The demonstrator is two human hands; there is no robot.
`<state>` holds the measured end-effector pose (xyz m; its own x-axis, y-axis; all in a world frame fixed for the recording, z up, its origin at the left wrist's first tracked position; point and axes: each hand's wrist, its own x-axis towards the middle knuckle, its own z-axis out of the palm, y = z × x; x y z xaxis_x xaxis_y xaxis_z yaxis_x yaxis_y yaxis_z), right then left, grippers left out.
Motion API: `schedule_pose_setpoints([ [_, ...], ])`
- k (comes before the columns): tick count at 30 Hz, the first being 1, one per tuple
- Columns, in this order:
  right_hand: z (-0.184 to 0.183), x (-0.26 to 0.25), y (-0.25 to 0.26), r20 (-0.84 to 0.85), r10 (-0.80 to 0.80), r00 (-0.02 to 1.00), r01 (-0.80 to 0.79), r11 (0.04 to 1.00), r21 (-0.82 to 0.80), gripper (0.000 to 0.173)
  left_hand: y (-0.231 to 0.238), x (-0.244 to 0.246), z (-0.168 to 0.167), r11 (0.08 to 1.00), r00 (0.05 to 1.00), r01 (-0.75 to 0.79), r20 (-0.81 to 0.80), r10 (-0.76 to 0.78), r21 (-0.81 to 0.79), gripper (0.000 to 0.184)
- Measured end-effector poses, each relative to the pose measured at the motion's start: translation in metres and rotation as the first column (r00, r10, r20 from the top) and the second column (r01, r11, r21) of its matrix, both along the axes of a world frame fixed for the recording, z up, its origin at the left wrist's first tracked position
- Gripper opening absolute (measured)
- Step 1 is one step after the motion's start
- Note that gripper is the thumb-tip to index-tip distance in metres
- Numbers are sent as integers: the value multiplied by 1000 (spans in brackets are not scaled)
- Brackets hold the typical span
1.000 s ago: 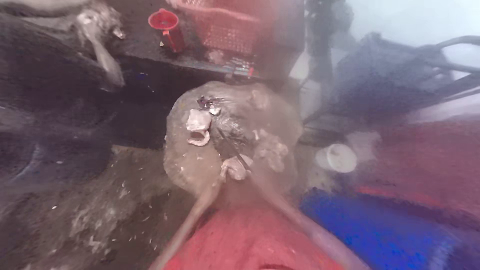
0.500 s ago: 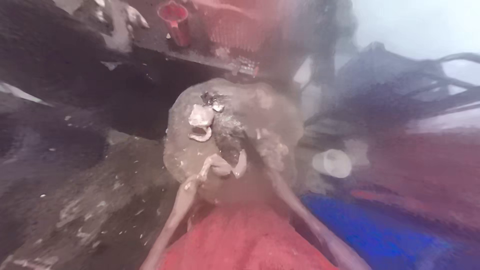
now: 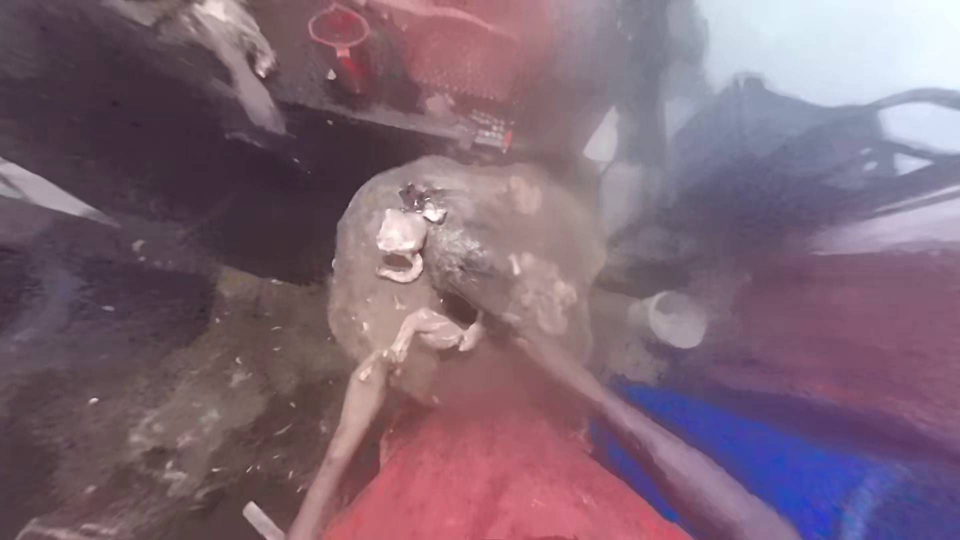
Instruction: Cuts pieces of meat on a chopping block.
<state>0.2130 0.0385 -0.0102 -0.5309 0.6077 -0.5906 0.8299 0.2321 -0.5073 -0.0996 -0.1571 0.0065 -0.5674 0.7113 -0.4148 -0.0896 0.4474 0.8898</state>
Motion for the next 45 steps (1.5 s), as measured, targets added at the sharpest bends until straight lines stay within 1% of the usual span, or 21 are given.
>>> schedule_pose_setpoints([
  [4, 55, -17, -15, -85, 33, 996, -30, 999, 44, 56, -7, 5, -1, 1000, 1000, 30, 2, -30, -5, 32],
  [7, 103, -28, -35, -371, 11, 929, 14, 998, 62, 60, -7, 5, 0, 999, 999, 41, -4, -41, -25, 32],
  [9, 99, -28, -48, -547, 9, 837, 49, 995, 91, 75, -8, 6, -2, 999, 999, 37, 3, -37, -21, 32],
  [10, 87, -25, -52, -576, 19, 817, 50, 993, 103, 75, -8, 6, -1, 999, 999, 33, 2, -33, -32, 32],
  [11, 70, -20, -54, -548, 30, 836, 38, 993, 112, 68, -8, 5, 1, 998, 999, 32, -3, -32, -54, 32],
  [13, 37, -11, -49, -276, -20, 961, 18, 1000, -12, 53, -6, 5, 4, 997, 999, 37, -23, -39, -71, 34],
  [14, 24, -9, -45, -138, -48, 989, 35, 995, -94, 52, -8, 6, 3, 997, 999, 34, -25, -36, -73, 34],
  [16, 11, -8, -41, -50, -65, 997, 59, 990, -125, 57, -12, 6, 2, 998, 1000, 20, -22, -21, -62, 34],
  [18, 23, -11, -49, -103, -77, 992, 66, 992, -105, 57, -22, 9, 4, 998, 1000, 27, 9, -27, -51, 33],
  [21, 78, -26, -56, -289, -86, 953, 60, 994, -95, 52, -27, 12, 4, 997, 999, 39, 8, -39, -70, 32],
  [23, 106, -34, -63, -479, -65, 875, 31, 996, -79, 60, -28, 12, 6, 994, 998, 57, -16, -59, -95, 32],
  [25, 105, -34, -68, -572, -31, 820, 14, 999, -34, 72, -30, 12, 8, 993, 998, 59, -14, -60, -98, 31],
  [27, 71, -23, -74, -506, 2, 863, -4, 1000, -3, 66, -34, 14, 8, 996, 999, 44, -7, -44, -78, 29],
  [29, 35, -11, -71, -237, -5, 972, -29, 990, -139, 54, -39, 15, 10, 996, 999, 33, 9, -33, -77, 30],
  [30, 24, -7, -68, -136, -28, 990, -3, 976, -220, 54, -43, 17, 11, 996, 999, 31, 10, -30, -84, 30],
  [32, 33, -8, -65, -51, -65, 997, 50, 965, -259, 54, -53, 17, 12, 995, 999, 46, 14, -45, -88, 30],
  [34, 47, -10, -73, -92, -95, 991, 74, 975, -211, 52, -70, 18, 15, 994, 997, 71, 23, -69, -89, 30],
  [37, 65, -21, -77, -265, -106, 958, 48, 975, -217, 49, -80, 22, 14, 990, 996, 92, 22, -91, -105, 31],
  [39, 54, -26, -84, -355, -98, 930, 3, 966, -259, 52, -83, 22, 14, 990, 996, 90, 33, -87, -106, 32],
  [43, 4, -10, -93, -228, -41, 973, -51, 922, -383, 54, -78, 23, 23, 990, 997, 73, 23, -71, -121, 30],
  [45, -2, 8, -91, -184, -121, 975, 38, 916, -399, 54, -77, 19, 32, 990, 995, 100, 0, -101, -102, 29],
])
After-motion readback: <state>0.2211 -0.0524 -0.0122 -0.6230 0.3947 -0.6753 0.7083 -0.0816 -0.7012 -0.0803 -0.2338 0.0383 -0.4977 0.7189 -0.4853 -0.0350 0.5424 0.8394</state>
